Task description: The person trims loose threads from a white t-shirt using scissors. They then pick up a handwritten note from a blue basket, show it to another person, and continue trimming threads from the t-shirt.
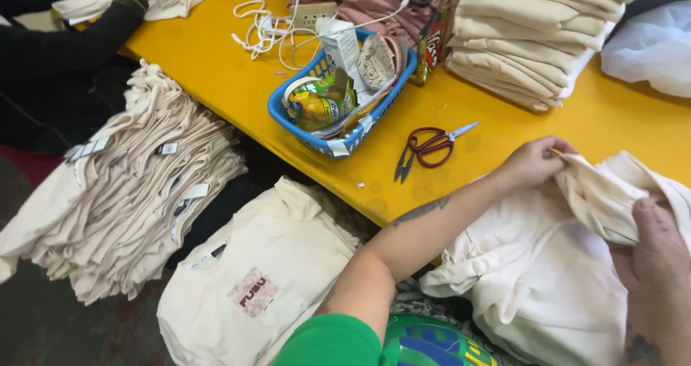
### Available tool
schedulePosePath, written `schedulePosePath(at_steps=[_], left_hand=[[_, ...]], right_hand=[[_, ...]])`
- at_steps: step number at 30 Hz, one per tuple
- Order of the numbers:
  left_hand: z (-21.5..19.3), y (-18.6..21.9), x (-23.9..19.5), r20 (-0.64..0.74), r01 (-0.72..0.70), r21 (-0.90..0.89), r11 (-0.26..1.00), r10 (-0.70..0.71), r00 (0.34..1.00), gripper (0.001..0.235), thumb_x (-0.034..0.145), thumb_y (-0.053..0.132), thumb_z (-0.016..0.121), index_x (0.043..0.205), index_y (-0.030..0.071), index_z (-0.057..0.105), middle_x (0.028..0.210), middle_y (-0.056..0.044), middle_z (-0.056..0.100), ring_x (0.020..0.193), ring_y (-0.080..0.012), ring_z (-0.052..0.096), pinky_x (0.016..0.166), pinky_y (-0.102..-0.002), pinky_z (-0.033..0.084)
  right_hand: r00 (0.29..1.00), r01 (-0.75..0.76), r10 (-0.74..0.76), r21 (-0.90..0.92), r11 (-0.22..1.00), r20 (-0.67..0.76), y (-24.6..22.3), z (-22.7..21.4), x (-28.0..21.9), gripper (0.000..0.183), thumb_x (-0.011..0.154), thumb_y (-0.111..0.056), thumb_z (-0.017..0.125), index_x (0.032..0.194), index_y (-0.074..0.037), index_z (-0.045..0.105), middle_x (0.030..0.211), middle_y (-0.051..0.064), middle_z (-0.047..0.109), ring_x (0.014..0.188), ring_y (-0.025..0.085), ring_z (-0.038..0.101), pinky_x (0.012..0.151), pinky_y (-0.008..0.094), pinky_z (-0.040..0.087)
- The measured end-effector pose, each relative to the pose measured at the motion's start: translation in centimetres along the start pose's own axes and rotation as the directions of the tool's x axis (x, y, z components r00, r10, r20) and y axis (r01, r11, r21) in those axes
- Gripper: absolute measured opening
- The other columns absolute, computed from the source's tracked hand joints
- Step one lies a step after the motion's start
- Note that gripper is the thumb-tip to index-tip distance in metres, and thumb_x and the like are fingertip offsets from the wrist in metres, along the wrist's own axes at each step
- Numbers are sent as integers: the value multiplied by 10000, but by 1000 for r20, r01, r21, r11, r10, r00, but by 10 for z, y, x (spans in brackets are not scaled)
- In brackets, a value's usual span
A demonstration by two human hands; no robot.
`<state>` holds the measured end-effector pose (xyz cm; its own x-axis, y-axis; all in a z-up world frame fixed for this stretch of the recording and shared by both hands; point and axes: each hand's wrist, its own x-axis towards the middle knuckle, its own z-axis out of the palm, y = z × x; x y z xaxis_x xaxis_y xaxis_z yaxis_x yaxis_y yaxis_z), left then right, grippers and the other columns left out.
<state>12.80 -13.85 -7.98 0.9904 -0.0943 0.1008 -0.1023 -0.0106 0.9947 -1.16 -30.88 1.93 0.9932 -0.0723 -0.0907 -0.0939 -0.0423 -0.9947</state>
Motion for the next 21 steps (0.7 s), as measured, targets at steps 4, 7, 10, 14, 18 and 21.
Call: schedulePosePath(at_steps=[4, 7, 10, 14, 18, 21], left_hand=[[-11, -2, 7, 186, 246, -580, 776, -168, 968, 207, 937, 129, 626, 1142, 155, 610, 1003, -60, 662, 854, -160, 623, 632, -308, 521], [-29, 57, -27, 141, 29, 412, 911, -95, 985, 384, 706, 529, 686, 961, 247, 632, 804, -28, 698, 793, -223, 677, 725, -329, 476], [-30, 58, -27, 297, -38, 388, 921, -86, 951, 416, 838, 556, 522, 882, 158, 635, 884, -95, 739, 877, -256, 698, 771, -341, 474], [-20, 5, -5, 294, 99, -390, 915, 23, 955, 400, 986, 380, 696, 1157, 21, 740, 1118, -79, 759, 986, -151, 678, 892, -275, 525], [-30, 11, -1, 229, 187, -809, 557, 5, 973, 252, 1052, 282, 700, 1195, 75, 694, 1059, -113, 748, 927, -220, 722, 804, -388, 615], [-30, 18, -7, 231, 168, -837, 521, 57, 971, 278, 1086, 260, 680, 1207, 10, 683, 1091, -161, 745, 963, -245, 725, 857, -389, 613]], right_hand=[[982, -166, 159, -71, 984, -101, -4, 20, 26, 435, 1087, -523, 530, 1447, -284, 576, 1256, -169, 639, 1027, -47, 610, 745, 181, 498], [984, -83, 29, 315, 945, 173, 43, -9, 100, 515, 1088, -522, 538, 1474, -183, 566, 1343, 18, 691, 1190, 176, 704, 978, 326, 599], [903, 49, -262, 525, 850, 340, 33, -12, 101, 314, 1126, -450, 592, 1215, -154, 646, 1342, 46, 652, 1299, 186, 616, 1208, 350, 476], [934, 2, -170, 470, 883, 314, 40, -22, 97, 508, 1054, -248, 584, 1560, -224, 540, 1549, 7, 590, 1332, 112, 598, 1098, 304, 507], [992, -29, 10, 154, 988, 123, 69, -31, 110, 323, 1169, -477, 594, 1292, -186, 526, 1007, -4, 642, 841, 93, 644, 751, 313, 585], [945, -121, 64, 162, 979, 320, 80, -19, 107, 497, 1196, -529, 522, 1230, -38, 586, 908, 142, 664, 779, 233, 667, 738, 415, 604]])
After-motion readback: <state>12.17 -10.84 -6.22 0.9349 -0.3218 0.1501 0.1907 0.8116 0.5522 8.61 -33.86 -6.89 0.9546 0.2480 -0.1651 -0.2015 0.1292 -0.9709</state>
